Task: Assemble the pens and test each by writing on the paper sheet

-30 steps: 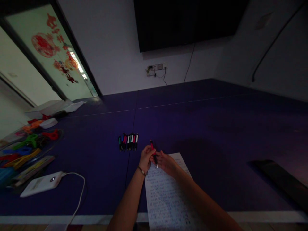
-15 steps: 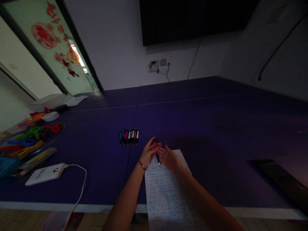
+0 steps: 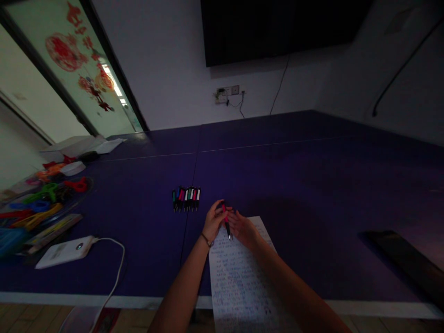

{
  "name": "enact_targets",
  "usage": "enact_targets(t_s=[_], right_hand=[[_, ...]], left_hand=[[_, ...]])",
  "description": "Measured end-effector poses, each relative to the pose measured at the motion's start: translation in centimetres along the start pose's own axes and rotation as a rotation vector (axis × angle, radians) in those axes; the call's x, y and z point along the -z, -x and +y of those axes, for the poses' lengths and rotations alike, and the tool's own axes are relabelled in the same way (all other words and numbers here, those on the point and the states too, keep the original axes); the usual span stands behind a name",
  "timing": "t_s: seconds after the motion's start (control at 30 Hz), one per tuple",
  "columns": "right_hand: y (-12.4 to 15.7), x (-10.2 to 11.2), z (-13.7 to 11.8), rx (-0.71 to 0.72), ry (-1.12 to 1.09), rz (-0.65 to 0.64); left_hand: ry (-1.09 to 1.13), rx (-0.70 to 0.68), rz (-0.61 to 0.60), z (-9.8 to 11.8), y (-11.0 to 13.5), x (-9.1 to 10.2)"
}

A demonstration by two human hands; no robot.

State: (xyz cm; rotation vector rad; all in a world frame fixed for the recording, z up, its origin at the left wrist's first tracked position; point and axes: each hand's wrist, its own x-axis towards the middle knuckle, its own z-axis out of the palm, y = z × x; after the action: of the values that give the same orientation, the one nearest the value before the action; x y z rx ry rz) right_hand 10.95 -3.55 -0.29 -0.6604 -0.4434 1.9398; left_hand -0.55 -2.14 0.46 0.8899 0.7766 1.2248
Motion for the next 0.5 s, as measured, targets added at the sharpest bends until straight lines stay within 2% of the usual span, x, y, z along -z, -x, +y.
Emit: enact_targets(t_s=[0.17,0.33,0.5], right_hand=[[0.18,0.05,-0.01,0.077,0.118,-0.095],[0.06,0.05,-0.02,0.105,0.146,-0.078],[-0.27,0.08,0.14,0.089,0.069,-0.084]], left_hand=[[0.100,0.005,-0.083,-0.25,0.02,-0.05],[0.132,0.011,-0.087,0.05,0.03,0.12],[0.166,0.011,-0.107,0.18,-0.09,0.23]])
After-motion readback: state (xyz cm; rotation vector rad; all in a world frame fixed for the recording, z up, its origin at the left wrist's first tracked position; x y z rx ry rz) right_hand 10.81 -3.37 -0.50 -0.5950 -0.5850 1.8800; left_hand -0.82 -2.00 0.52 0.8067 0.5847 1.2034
